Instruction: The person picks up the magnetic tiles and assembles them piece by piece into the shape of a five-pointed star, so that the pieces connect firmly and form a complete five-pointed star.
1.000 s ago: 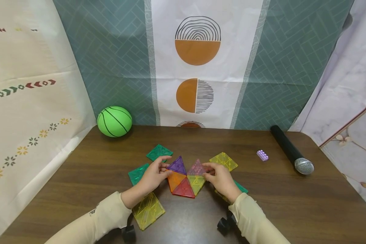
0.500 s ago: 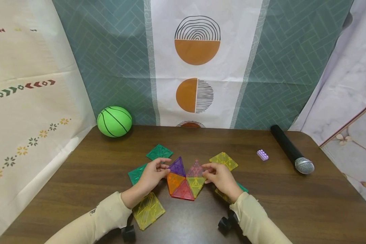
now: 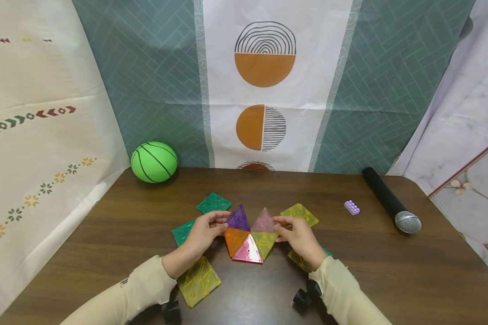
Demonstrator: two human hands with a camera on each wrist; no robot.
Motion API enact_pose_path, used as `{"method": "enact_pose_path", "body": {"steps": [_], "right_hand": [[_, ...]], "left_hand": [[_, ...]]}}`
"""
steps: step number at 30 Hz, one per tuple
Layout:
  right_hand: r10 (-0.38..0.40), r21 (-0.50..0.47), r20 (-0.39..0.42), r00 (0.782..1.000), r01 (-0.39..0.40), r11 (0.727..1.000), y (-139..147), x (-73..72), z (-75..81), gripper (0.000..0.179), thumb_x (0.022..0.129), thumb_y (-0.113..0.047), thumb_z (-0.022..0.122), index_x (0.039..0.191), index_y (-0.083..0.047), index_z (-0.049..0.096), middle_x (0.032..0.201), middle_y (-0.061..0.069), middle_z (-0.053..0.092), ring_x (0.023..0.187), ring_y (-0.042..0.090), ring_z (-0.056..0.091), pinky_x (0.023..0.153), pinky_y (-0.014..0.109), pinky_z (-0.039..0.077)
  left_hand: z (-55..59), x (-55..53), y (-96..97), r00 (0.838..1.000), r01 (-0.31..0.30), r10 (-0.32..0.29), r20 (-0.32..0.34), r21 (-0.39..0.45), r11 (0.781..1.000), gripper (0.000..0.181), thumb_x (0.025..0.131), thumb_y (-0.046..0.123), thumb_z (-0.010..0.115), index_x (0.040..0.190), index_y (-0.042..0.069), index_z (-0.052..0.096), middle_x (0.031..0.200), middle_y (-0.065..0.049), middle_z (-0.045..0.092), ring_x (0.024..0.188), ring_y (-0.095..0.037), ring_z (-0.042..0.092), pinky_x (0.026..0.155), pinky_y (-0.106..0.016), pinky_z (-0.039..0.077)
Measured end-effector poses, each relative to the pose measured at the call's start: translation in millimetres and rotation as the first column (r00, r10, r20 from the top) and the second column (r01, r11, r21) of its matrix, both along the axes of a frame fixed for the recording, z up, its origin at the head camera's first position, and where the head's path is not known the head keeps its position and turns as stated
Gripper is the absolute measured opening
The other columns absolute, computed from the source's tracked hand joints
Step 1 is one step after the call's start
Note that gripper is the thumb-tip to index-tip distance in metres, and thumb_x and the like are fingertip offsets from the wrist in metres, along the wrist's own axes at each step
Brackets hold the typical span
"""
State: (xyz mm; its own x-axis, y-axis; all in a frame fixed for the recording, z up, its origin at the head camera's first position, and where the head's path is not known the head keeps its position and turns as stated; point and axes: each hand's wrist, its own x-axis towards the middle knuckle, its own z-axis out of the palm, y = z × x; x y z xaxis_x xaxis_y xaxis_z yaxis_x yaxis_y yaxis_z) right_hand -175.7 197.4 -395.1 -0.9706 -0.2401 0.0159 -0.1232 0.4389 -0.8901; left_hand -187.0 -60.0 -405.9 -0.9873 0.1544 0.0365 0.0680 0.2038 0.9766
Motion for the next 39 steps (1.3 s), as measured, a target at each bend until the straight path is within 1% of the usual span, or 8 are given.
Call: {"method": "enact_pose_path", "body": {"steps": [5,9,13,16,20,23,32,39], "right_hand": [[-0.027,-0.007,-0.034,0.999,0.027,1.0,1.1,-1.7,-1.6,0.033,0.096,-0.004,0.054,0.126,0.009,0.057,0.116,0.028,0.062,0.08,0.01,0.066,0.07,0.027,0.059],[-0.028,-0.028,-0.054,0.998,0.026,0.999,1.4,-1.6,-2.0,0.033,0.096,-0.004,0.054,0.127,0.009,0.056,0.114,0.028,0.063,0.08,0.006,0.065,0.07,0.028,0.059],[-0.034,-0.063,-0.039,0.999,0.031,0.998,1.9,-1.0,-1.0,0.034,0.097,-0.005,0.053,0.128,0.009,0.055,0.116,0.029,0.063,0.082,0.005,0.065,0.071,0.029,0.059],[-0.045,-0.094,-0.022,0.999,0.043,0.995,2.0,-0.7,-0.6,0.035,0.097,-0.006,0.053,0.129,0.008,0.054,0.118,0.029,0.062,0.082,0.004,0.064,0.073,0.028,0.058],[-0.054,-0.126,-0.006,0.999,0.053,0.991,2.0,-0.7,-1.2,0.035,0.097,-0.008,0.053,0.129,0.008,0.054,0.113,0.028,0.062,0.082,0.004,0.062,0.073,0.028,0.058],[-0.058,-0.137,0.005,0.998,0.059,0.989,2.0,-1.0,-2.3,0.034,0.097,-0.007,0.053,0.128,0.008,0.054,0.108,0.026,0.061,0.082,0.005,0.061,0.073,0.029,0.058],[-0.083,-0.124,0.0,0.997,0.082,0.989,0.8,-1.0,-3.3,0.031,0.096,-0.003,0.053,0.126,0.007,0.056,0.101,0.022,0.06,0.08,0.005,0.061,0.072,0.029,0.058],[-0.047,-0.159,-0.007,0.999,0.045,0.986,1.5,0.1,-2.5,0.036,0.095,-0.007,0.058,0.128,0.008,0.055,0.106,0.026,0.061,0.082,0.005,0.063,0.074,0.029,0.058]], "left_hand": [[-0.3,-0.5,-0.3,1.0,0.002,-0.003,0.009,0.063,0.998,0.028,0.091,-0.005,0.057,0.119,-0.006,0.061,0.107,-0.024,0.065,0.086,-0.019,0.066,0.074,-0.031,0.058],[-1.1,-1.6,-1.1,0.999,-0.007,0.003,0.033,0.107,0.994,0.029,0.092,-0.006,0.056,0.12,-0.005,0.06,0.11,-0.025,0.065,0.085,-0.018,0.066,0.074,-0.031,0.058],[-1.9,-3.3,-1.5,0.998,-0.016,0.008,0.061,0.137,0.99,0.03,0.092,-0.006,0.056,0.122,-0.004,0.059,0.11,-0.024,0.064,0.082,-0.013,0.064,0.074,-0.031,0.057],[-2.3,-3.7,-1.2,0.997,-0.016,0.004,0.076,0.154,0.988,0.031,0.092,-0.006,0.055,0.123,-0.005,0.059,0.107,-0.022,0.064,0.083,-0.01,0.062,0.074,-0.029,0.057],[-3.2,-3.2,-0.6,0.997,-0.007,-0.006,0.079,0.161,0.987,0.032,0.093,-0.006,0.053,0.124,-0.008,0.059,0.104,-0.018,0.063,0.084,-0.009,0.059,0.074,-0.026,0.057],[-4.2,-3.3,-0.2,0.997,-0.01,-0.003,0.079,0.155,0.988,0.032,0.093,-0.006,0.053,0.124,-0.006,0.06,0.104,-0.017,0.063,0.085,-0.009,0.058,0.074,-0.025,0.056],[-3.8,-2.9,-0.6,0.996,-0.015,0.003,0.085,0.148,0.989,0.032,0.093,-0.005,0.053,0.124,-0.004,0.06,0.106,-0.018,0.062,0.085,-0.01,0.058,0.076,-0.026,0.055],[-3.3,-2.5,-0.7,0.996,-0.013,0.0,0.087,0.158,0.987,0.03,0.094,-0.002,0.054,0.123,-0.003,0.061,0.104,-0.016,0.063,0.085,-0.01,0.059,0.077,-0.028,0.056]]}}
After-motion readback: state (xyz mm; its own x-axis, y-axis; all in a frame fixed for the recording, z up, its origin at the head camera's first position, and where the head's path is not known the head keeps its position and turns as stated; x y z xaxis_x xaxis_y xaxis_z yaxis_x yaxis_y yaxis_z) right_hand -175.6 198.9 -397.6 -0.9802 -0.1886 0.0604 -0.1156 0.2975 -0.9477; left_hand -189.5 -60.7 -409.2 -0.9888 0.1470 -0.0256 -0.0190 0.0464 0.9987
